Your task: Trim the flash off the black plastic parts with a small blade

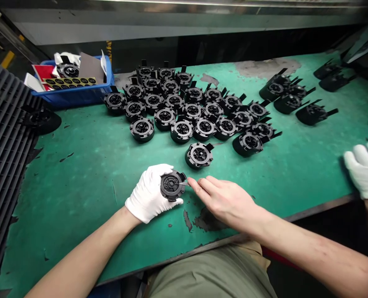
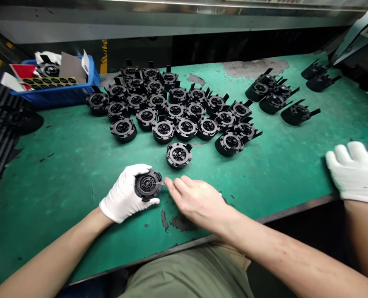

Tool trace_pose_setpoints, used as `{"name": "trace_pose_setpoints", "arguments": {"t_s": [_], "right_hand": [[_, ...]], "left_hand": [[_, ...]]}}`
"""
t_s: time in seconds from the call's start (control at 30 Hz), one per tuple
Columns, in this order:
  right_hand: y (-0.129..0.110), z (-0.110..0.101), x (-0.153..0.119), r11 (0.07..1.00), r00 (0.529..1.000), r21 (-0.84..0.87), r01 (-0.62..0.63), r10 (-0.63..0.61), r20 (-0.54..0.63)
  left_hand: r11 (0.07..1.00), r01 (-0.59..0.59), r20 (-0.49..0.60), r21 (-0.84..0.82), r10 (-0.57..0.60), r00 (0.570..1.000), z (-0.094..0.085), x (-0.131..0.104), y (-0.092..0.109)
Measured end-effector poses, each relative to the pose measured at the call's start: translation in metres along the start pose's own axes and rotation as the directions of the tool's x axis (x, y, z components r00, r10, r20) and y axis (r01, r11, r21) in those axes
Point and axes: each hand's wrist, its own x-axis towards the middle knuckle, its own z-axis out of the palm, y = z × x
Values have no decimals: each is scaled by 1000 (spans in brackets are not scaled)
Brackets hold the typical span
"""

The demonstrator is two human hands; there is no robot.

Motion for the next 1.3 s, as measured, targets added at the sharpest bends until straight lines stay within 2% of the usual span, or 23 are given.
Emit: {"name": "trace_pose_setpoints", "arguments": {"t_s": [0.13, 0.23, 0.33, 0.4, 0.5, 0.6, 0.7, 0.77, 0.97, 1.3], "right_hand": [[28, 5, 5, 988, 988, 12, 155, -155, 14], [47, 5, 13, 959, 959, 28, 283, -283, -1], [59, 2, 21, 924, 925, 38, 380, -379, -35], [61, 1, 23, 915, 917, 63, 398, -394, -57], [56, 5, 19, 943, 951, 132, 305, -296, -86], [41, 11, 9, 975, 992, 193, 107, -91, -89], [23, 14, 0, 980, 995, 190, -56, 70, -72], [12, 13, -2, 978, 991, 170, -118, 127, -47], [-4, 3, -1, 985, 989, 119, -128, 136, -59], [-15, -7, 5, 998, 996, -30, -61, 63, 55]], "left_hand": [[999, 12, 19, -41, -11, 1000, -1, 0, -2], [998, 8, 28, -64, -7, 1000, -2, 0, -3], [997, 2, 30, -79, 0, 1000, -2, 1, -5], [997, 1, 25, -80, 1, 1000, -2, 0, -5], [997, -2, 13, -72, 3, 1000, -2, 0, -4], [999, 1, -20, -53, -2, 1000, -2, 1, -2], [998, 9, -39, -57, -11, 999, -1, 0, 0], [997, 11, -25, -82, -13, 1000, -1, -1, 0], [991, 17, 28, -131, -14, 1000, -2, -2, 0], [992, 21, 13, -127, -19, 1000, 1, -3, -2]]}}
